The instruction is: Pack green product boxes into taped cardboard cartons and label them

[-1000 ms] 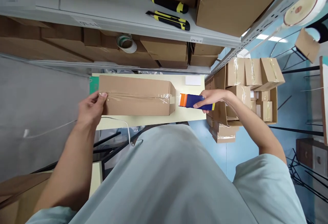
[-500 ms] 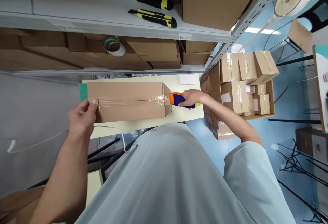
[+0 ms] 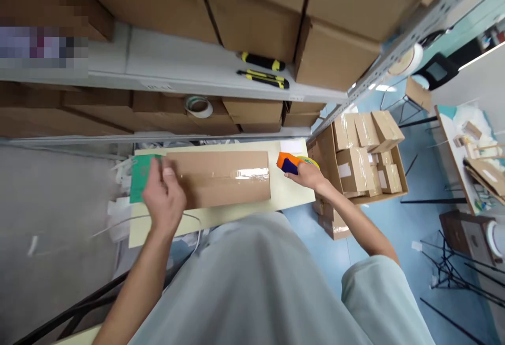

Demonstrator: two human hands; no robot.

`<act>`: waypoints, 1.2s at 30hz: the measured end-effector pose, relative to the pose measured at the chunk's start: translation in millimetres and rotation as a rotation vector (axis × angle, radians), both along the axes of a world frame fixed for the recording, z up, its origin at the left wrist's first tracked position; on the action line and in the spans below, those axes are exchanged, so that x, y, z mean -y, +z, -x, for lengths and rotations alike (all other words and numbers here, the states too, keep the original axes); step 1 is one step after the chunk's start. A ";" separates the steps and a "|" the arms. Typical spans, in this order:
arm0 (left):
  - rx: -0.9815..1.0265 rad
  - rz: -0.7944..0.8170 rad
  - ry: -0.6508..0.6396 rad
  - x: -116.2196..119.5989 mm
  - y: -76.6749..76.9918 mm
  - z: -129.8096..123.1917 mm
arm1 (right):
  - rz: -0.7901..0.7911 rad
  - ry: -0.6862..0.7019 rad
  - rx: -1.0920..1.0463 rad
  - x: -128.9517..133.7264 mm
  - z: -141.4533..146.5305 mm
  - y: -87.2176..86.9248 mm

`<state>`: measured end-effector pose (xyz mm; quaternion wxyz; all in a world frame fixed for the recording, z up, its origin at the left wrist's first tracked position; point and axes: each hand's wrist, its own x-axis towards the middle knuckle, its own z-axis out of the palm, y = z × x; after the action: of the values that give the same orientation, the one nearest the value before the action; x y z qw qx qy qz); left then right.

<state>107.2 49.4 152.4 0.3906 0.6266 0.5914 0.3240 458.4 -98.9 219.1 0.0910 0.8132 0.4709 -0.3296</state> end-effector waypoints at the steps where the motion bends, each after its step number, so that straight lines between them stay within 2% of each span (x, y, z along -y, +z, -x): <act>1: 0.047 -0.034 0.002 2.6 12.9 -10.1 | -0.039 -0.004 0.018 -6.4 2.5 13.5; 4: 0.287 -0.057 -0.265 2.9 49.2 -41.3 | -0.152 0.039 0.031 -37.7 14.4 54.1; 7: 0.470 -0.132 -0.402 -13.5 79.3 -65.4 | -0.256 0.133 0.003 -83.7 30.8 88.2; 11: 0.784 0.026 -0.319 -54.8 110.1 -73.2 | -0.510 0.273 0.030 -158.6 56.6 116.6; 14: 1.088 0.187 -0.219 -87.6 126.9 -63.2 | -0.572 0.366 0.102 -218.4 76.2 124.4; 16: 1.236 0.292 -0.153 -104.9 135.2 -53.3 | -0.559 0.454 0.159 -257.2 89.4 123.7; 19: 1.400 0.420 -0.110 -119.7 142.8 -38.5 | -0.503 0.552 0.220 -308.7 108.4 113.5; 22: 1.515 0.492 -0.102 -122.2 145.7 -25.0 | -0.414 0.553 0.280 -346.0 122.3 95.6; 24: 1.552 0.527 -0.092 -119.6 146.5 -16.2 | -0.379 0.543 0.299 -361.3 126.9 83.6; 27: 1.573 0.561 -0.101 -113.3 148.4 -3.6 | -0.369 0.537 0.308 -372.4 128.4 70.9; 31: 1.580 0.575 -0.129 -104.4 151.7 7.6 | -0.406 0.510 0.338 -373.8 127.1 62.3; 36: 1.570 0.562 -0.134 -94.9 148.7 8.4 | -0.591 0.512 0.454 -365.4 128.8 49.1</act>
<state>98.7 144.3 301.1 0.8493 0.1320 0.1679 0.4828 329.5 266.5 268.2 0.0345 0.7132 0.6990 0.0387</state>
